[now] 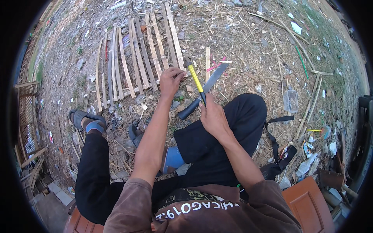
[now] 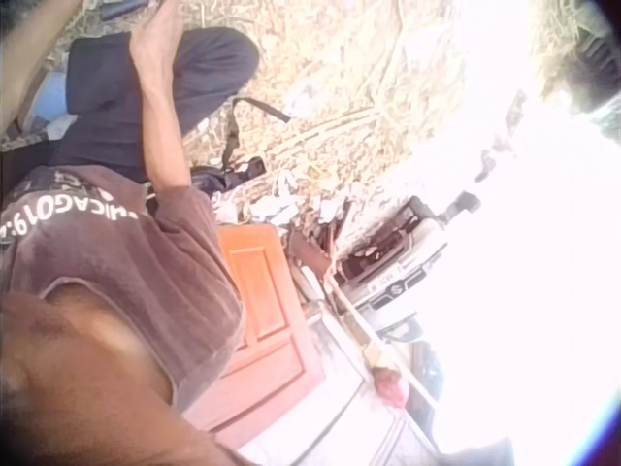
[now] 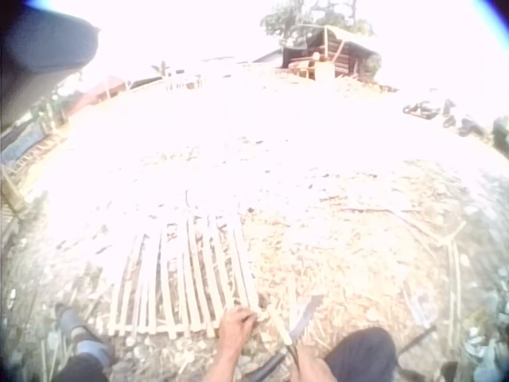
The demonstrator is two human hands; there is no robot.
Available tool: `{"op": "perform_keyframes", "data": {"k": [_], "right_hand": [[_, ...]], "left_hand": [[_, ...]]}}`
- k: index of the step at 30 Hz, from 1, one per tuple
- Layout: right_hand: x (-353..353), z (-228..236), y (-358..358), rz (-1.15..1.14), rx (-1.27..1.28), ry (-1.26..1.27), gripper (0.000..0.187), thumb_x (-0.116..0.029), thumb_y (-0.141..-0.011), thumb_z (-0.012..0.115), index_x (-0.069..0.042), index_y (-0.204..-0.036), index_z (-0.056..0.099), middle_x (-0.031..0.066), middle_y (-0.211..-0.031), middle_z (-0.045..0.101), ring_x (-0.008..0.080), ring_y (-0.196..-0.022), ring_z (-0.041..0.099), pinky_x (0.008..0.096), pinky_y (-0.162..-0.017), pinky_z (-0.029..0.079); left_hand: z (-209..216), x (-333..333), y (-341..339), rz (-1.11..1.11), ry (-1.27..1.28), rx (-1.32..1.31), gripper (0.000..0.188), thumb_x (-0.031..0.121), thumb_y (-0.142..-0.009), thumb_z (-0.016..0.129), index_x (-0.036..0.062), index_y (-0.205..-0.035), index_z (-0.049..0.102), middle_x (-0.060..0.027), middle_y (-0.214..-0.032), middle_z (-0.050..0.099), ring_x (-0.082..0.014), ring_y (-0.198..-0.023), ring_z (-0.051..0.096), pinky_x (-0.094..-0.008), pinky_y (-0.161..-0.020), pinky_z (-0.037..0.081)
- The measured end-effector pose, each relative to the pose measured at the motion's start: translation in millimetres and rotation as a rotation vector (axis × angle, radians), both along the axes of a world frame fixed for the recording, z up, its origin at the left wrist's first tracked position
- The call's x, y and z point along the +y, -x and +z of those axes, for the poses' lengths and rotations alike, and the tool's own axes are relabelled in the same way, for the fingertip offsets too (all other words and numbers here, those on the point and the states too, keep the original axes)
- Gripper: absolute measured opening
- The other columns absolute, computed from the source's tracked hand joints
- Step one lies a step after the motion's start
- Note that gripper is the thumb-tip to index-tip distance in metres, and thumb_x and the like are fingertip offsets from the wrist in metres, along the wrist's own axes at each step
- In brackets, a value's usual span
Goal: The person uses a machete to shave and shape bamboo strips, then uses a hammer to drive small nails, joining the strips into a lattice structure on the ground.
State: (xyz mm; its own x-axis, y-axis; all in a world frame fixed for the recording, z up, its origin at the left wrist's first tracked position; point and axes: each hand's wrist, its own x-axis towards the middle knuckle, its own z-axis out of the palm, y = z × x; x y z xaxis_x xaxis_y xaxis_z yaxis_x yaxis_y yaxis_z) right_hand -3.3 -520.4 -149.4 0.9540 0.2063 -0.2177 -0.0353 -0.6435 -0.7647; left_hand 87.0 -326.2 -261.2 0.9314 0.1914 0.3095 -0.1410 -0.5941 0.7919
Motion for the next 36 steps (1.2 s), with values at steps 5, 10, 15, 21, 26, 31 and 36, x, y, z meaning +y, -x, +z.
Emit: {"op": "perform_keyframes", "data": {"k": [5,10,15,21,26,31,36], "right_hand": [[4.4,-0.5,10.2,0.033,-0.025,0.021,0.022,-0.005,-0.094,0.055,0.003,-0.112,0.044,0.0293,-0.071,0.060,0.0500,-0.068,0.060,0.0574,-0.060,0.043],[9.1,2.7,11.1,0.056,-0.048,0.025,0.021,-0.004,-0.095,0.054,0.003,-0.111,0.043,0.0304,-0.070,0.059,0.0508,-0.068,0.060,0.0582,-0.059,0.043],[11.9,0.6,12.7,0.044,-0.055,0.037,0.021,-0.003,-0.095,0.054,0.003,-0.111,0.042,0.0301,-0.069,0.058,0.0508,-0.067,0.060,0.0583,-0.059,0.043],[18.5,13.2,10.6,0.016,-0.039,0.026,0.020,-0.003,-0.094,0.053,0.004,-0.110,0.042,0.0295,-0.067,0.058,0.0511,-0.066,0.060,0.0590,-0.058,0.043],[17.5,0.3,9.9,0.054,-0.091,0.038,0.021,-0.003,-0.094,0.053,0.005,-0.111,0.042,0.0300,-0.066,0.058,0.0515,-0.065,0.060,0.0596,-0.059,0.043],[19.4,10.7,10.3,0.004,-0.120,0.047,0.022,-0.003,-0.094,0.053,0.005,-0.111,0.042,0.0304,-0.065,0.058,0.0515,-0.066,0.060,0.0595,-0.058,0.043],[18.7,2.0,7.5,0.043,-0.056,0.054,0.020,-0.003,-0.094,0.053,0.005,-0.110,0.042,0.0306,-0.065,0.058,0.0515,-0.066,0.060,0.0591,-0.058,0.043]], "left_hand": [[-1.7,4.0,-0.3,-0.008,-0.022,-0.003,0.013,0.017,-0.076,0.079,0.0052,-0.081,0.077,-0.0084,-0.084,0.071,-0.0281,-0.079,0.065,-0.0391,-0.073,0.050],[0.2,2.1,1.0,-0.017,-0.001,0.025,0.013,0.016,-0.076,0.079,0.0052,-0.081,0.077,-0.0080,-0.085,0.071,-0.0280,-0.080,0.065,-0.0393,-0.074,0.051],[-0.5,1.0,0.7,-0.002,0.025,0.034,0.013,0.017,-0.076,0.079,0.0056,-0.081,0.077,-0.0078,-0.085,0.071,-0.0279,-0.081,0.065,-0.0388,-0.075,0.051],[3.5,1.2,1.7,0.013,-0.044,0.039,0.012,0.016,-0.075,0.080,0.0063,-0.081,0.077,-0.0069,-0.084,0.071,-0.0273,-0.080,0.065,-0.0388,-0.074,0.050],[2.5,2.6,1.8,0.005,-0.021,0.052,0.013,0.017,-0.076,0.079,0.0057,-0.083,0.077,-0.0074,-0.085,0.070,-0.0264,-0.082,0.065,-0.0377,-0.075,0.050],[3.5,0.2,1.9,0.019,-0.014,0.002,0.012,0.016,-0.076,0.079,0.0056,-0.079,0.076,-0.0065,-0.083,0.070,-0.0281,-0.080,0.064,-0.0393,-0.074,0.050],[0.4,1.6,1.3,0.031,-0.068,0.004,0.013,0.017,-0.076,0.079,0.0050,-0.079,0.076,-0.0070,-0.083,0.070,-0.0280,-0.080,0.064,-0.0391,-0.075,0.049]]}}
